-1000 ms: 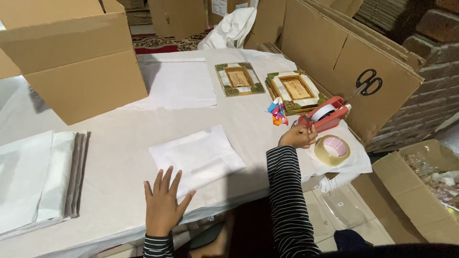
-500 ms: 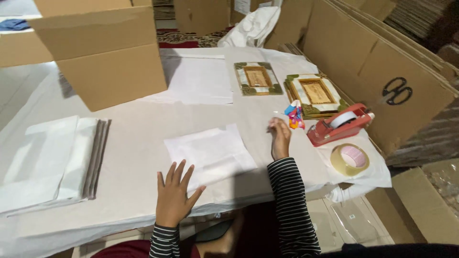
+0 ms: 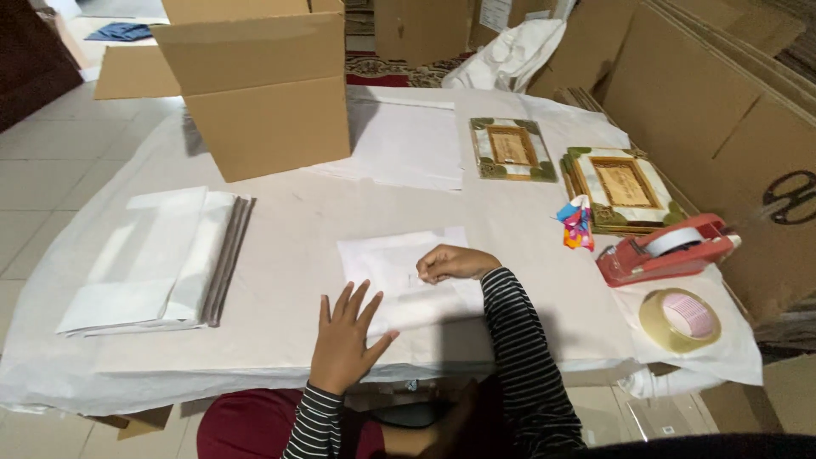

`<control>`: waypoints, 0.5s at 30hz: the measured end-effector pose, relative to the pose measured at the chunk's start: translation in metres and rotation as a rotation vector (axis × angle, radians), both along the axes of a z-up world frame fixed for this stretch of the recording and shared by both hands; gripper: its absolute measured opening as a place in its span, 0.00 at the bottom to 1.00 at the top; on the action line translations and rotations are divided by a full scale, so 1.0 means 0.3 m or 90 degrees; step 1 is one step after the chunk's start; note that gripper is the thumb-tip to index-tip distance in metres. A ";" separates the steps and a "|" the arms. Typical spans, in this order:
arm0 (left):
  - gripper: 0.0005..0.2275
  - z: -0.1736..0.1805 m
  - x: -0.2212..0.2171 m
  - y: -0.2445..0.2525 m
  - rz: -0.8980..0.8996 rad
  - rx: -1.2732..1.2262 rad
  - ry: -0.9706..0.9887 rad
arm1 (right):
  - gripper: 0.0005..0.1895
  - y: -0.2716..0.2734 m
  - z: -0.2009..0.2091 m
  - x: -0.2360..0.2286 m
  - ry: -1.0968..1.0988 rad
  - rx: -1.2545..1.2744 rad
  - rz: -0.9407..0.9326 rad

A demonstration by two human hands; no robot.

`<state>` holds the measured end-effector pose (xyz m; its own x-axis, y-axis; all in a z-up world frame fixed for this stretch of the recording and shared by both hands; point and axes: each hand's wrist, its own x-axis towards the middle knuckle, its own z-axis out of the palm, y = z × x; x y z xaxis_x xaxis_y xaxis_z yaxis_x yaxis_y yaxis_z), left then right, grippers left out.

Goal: The person wraps a framed decorative item in paper, folds the paper to secure it, and applies tape to seal the package.

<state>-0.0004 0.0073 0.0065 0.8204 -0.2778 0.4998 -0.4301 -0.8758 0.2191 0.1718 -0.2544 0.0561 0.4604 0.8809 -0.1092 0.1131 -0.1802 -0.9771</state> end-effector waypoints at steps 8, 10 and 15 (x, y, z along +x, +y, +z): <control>0.30 0.022 0.000 -0.018 0.002 -0.028 0.004 | 0.14 0.032 0.053 -0.070 -0.052 -0.083 -0.011; 0.27 0.047 -0.007 -0.023 0.004 -0.081 0.040 | 0.15 0.034 0.048 -0.066 -0.062 -0.098 -0.002; 0.20 0.052 0.046 -0.043 0.014 -0.126 0.081 | 0.11 0.033 0.004 -0.045 -0.043 -0.090 0.018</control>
<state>0.0134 -0.0056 0.0221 0.8852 -0.1657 0.4347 -0.3688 -0.8196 0.4385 0.1584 -0.2444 0.0572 0.4467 0.8715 -0.2024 0.1838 -0.3108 -0.9325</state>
